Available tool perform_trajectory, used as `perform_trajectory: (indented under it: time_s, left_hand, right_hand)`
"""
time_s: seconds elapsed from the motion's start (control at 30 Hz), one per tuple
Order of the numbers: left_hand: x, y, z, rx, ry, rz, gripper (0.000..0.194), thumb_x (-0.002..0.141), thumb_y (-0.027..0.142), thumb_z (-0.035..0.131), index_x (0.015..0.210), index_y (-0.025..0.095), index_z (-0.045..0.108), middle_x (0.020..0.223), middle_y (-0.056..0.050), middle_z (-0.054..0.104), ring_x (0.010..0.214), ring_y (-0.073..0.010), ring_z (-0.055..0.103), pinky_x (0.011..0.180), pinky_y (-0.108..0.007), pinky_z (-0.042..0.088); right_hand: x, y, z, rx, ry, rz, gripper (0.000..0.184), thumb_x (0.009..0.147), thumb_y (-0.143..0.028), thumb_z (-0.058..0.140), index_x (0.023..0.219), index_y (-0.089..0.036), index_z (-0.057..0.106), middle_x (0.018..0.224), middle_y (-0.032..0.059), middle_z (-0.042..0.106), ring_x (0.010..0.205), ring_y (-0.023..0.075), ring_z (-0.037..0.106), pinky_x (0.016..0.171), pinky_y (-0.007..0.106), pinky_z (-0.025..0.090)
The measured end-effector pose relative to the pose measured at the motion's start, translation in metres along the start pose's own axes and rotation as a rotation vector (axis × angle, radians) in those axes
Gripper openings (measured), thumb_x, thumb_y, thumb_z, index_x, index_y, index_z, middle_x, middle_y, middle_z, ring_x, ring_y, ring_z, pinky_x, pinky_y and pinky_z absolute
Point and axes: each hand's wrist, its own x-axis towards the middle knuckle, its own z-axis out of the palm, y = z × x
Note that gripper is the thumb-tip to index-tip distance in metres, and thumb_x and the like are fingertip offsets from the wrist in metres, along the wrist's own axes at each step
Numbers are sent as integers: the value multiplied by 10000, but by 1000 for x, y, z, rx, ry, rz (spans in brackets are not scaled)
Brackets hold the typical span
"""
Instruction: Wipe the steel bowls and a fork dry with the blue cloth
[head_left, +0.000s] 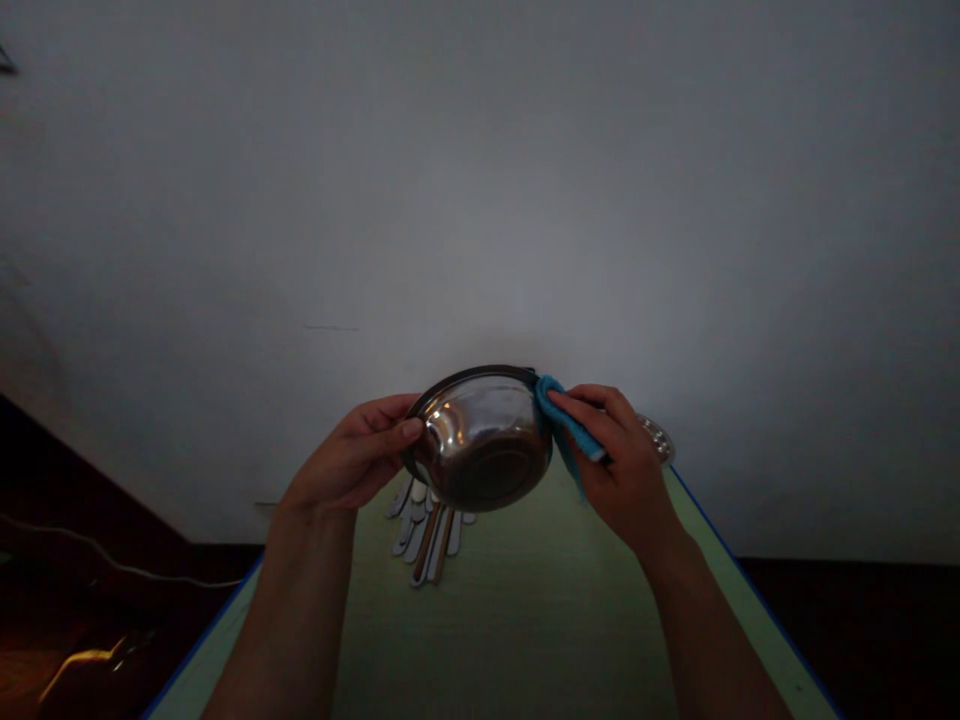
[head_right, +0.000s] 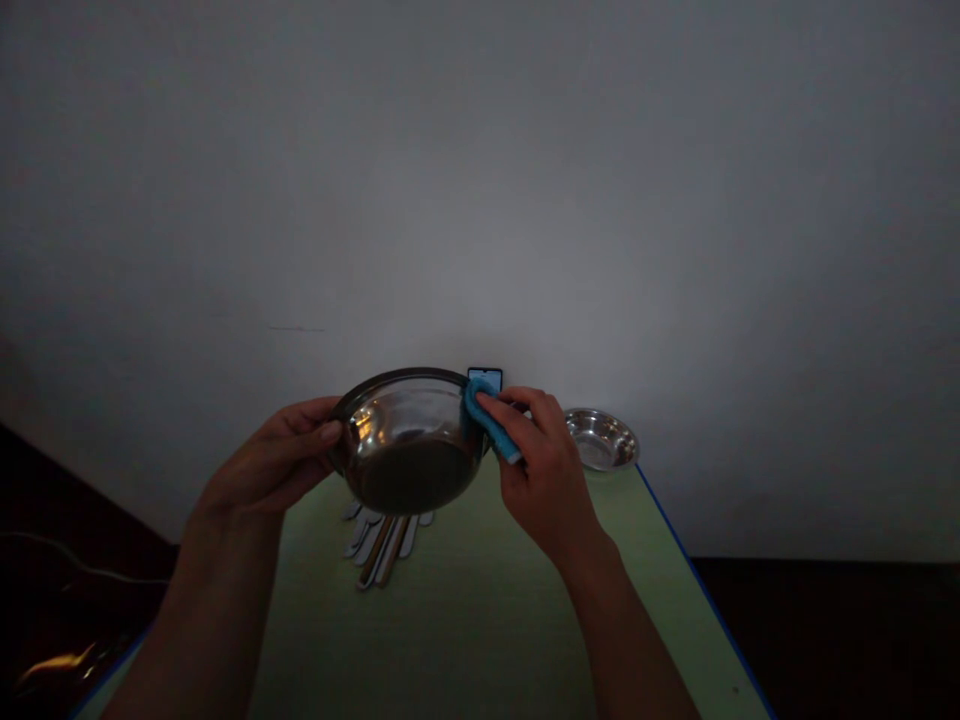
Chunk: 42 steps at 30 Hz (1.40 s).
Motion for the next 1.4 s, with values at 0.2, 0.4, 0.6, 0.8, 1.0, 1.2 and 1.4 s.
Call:
perform_trajectory:
  time_s: [0.2,0.4,0.6,0.8,1.0,1.2,1.4]
  left_hand:
    - [0,-1,-2,-19,12,7,250,669,190,779,905,119,734,750,-50,746,602,-133,678,578,-188,570]
    - [0,-1,-3,-38,19,12,280,643,193,796,907,121,737,740,-45,746,590,-135,676,566,-193,573]
    - [1,-1,-2,-52,48,5,294,628,189,805,907,125,741,725,-49,747,579,-139,677,565,-198,575]
    - [0,-1,-1,-72,57,21,293,630,175,803,911,118,738,727,-52,746,581,-136,677,559,-194,574]
    - [1,-1,-1,-99,58,23,295,646,167,792,929,114,731,737,-53,746,584,-143,679,564,-207,580]
    - [3,-3,0,-127,29,28,247,665,163,781,899,101,731,739,-53,745,601,-144,682,576,-207,584]
    - [4,-4,-1,-130,52,23,282,670,149,776,938,86,717,773,-57,747,624,-137,680,593,-197,583]
  right_hand:
    - [0,0,0,-10,5,1,474,812,-24,476,1230,-235,553,1107,79,537,1000,203,521,852,410,466]
    - [-1,1,0,-2,-2,21,474,801,-10,489,1225,-210,560,1110,81,536,1006,198,515,863,396,460]
    - [-1,1,0,13,0,30,472,803,-13,491,1222,-220,559,1106,74,534,1011,194,513,870,388,457]
    - [-2,2,0,24,-3,51,463,810,-27,494,1222,-230,557,1101,69,532,1020,188,515,879,376,454]
    - [-3,4,2,23,-11,80,431,823,-57,505,1220,-215,561,1094,72,538,1017,185,522,872,363,457]
    - [-3,5,2,25,-13,107,395,841,-87,502,1211,-209,568,1089,72,544,1007,180,531,865,356,461]
    - [-3,8,3,43,-17,129,346,861,-146,507,1191,-216,582,1069,72,554,991,187,541,855,370,467]
